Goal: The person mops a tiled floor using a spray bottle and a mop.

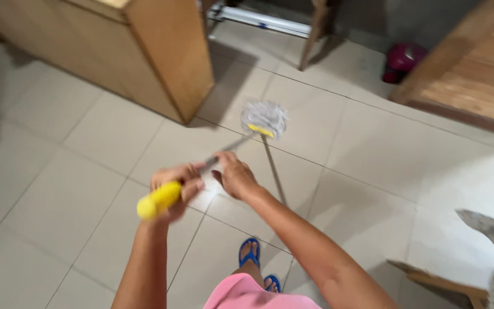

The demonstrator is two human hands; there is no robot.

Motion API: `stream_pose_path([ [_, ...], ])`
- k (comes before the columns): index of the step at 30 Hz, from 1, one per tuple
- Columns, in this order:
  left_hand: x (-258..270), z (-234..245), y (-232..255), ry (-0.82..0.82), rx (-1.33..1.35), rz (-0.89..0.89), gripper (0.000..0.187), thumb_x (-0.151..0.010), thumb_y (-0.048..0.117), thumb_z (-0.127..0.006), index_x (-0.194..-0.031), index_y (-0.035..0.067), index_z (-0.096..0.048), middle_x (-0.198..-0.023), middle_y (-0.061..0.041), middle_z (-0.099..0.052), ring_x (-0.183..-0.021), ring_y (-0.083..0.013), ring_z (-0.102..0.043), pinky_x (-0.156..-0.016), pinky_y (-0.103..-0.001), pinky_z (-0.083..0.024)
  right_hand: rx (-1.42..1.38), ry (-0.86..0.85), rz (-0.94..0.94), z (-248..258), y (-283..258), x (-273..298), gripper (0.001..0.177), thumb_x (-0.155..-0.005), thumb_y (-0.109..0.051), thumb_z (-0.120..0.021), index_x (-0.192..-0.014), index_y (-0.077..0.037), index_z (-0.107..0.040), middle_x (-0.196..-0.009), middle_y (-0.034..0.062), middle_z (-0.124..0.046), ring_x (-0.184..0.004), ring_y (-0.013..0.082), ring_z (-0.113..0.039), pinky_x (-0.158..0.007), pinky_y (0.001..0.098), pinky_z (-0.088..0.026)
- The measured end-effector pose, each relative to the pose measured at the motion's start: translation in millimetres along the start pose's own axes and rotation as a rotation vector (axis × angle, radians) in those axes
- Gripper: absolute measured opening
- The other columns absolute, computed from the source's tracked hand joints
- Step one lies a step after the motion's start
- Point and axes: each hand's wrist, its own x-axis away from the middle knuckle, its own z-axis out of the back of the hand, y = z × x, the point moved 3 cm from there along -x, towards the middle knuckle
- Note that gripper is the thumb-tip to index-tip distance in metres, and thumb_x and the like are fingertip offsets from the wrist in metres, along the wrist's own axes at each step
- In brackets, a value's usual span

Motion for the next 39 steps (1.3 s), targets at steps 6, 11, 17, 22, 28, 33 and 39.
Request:
stream_pose_path([
  [6,-113.1,-35.4,-130.6,0.018,-0.153,-0.106,0.031,-0.095,0.009,-0.074,-0.074,0.0,-0.052,-0.068,-0.008,-0.058,-0.063,-0.0152,-0.051,-0.107,-0.038,-0.054,-0.003,-0.056,-0.37,54.8,102.7,51.6,0.058,-0.095,-0.025,-0.064,-0.146,-0.007,-0.042,-0.15,0.0168,-0.045,-0.136,0.0361,-0.047,-0.107,0.0443,-0.043],
  [11,-206.8,-90.2,-230.7,0.037,-0.013,0.037,0.025,-0.093,0.007,-0.072,-0.074,0.0,-0.056,-0.074,-0.007,-0.062,-0.068,-0.0117,-0.05,-0.064,-0.028,-0.046,-0.065,-0.003,-0.619,69.7,150.7,108.6,0.053,-0.095,-0.028,-0.062,-0.142,-0.01,-0.046,-0.146,0.0108,-0.048,-0.128,0.031,-0.056,-0.105,0.041,-0.046],
  [17,-264.9,-142.6,-277.5,0.058,0.046,0.028,0.02,-0.092,0.004,-0.071,-0.077,0.0,-0.059,-0.078,-0.006,-0.065,-0.071,-0.0092,-0.053,-0.065,-0.027,-0.047,-0.086,0.144,-0.611,71.7,190.1,159.6,0.048,-0.095,-0.028,-0.066,-0.135,-0.006,-0.053,-0.138,0.0137,-0.054,-0.125,0.031,-0.058,-0.102,0.0399,-0.05],
  [22,-222.4,-167.7,-246.6,0.129,0.004,-0.056,0.025,-0.093,0.002,-0.072,-0.073,0.001,-0.057,-0.071,-0.009,-0.058,-0.066,-0.0123,-0.05,-0.063,-0.029,-0.047,-0.072,0.114,-0.562,85.8,181.6,144.6,0.047,-0.092,-0.026,-0.065,-0.133,-0.008,-0.054,-0.14,0.0128,-0.052,-0.123,0.0315,-0.059,-0.102,0.0408,-0.049],
  [28,-89.7,-161.4,-141.4,0.046,-0.018,-0.029,0.023,-0.09,0.001,-0.07,-0.072,0.001,-0.054,-0.073,-0.008,-0.063,-0.066,-0.0154,-0.057,-0.066,-0.029,-0.051,-0.036,-0.073,-0.369,99.8,130.3,93.3,0.049,-0.097,-0.022,-0.064,-0.14,-0.008,-0.046,-0.148,0.0146,-0.043,-0.133,0.0339,-0.051,-0.106,0.0421,-0.047],
  [33,30.3,-168.0,-8.4,0.003,-0.091,0.011,0.026,-0.091,0.001,-0.069,-0.07,0.003,-0.053,-0.069,-0.007,-0.065,-0.064,-0.0204,-0.059,-0.104,-0.04,-0.049,0.036,0.102,0.256,105.9,64.8,108.4,0.081,-0.073,-0.018,-0.085,-0.14,-0.002,-0.044,-0.143,0.026,-0.038,-0.13,0.0448,-0.04,-0.102,0.0509,-0.04],
  [39,107.5,-138.3,143.0,-0.162,-0.197,0.014,0.027,-0.09,0.013,-0.07,-0.07,0.006,-0.052,-0.066,-0.003,-0.059,-0.064,-0.0176,-0.062,-0.1,-0.042,-0.056,-0.19,-0.237,0.568,77.0,-11.4,161.2,0.025,-0.083,-0.018,-0.08,-0.1,-0.013,-0.063,-0.095,0.0057,-0.069,-0.098,0.028,-0.065,-0.086,0.0426,-0.052],
])
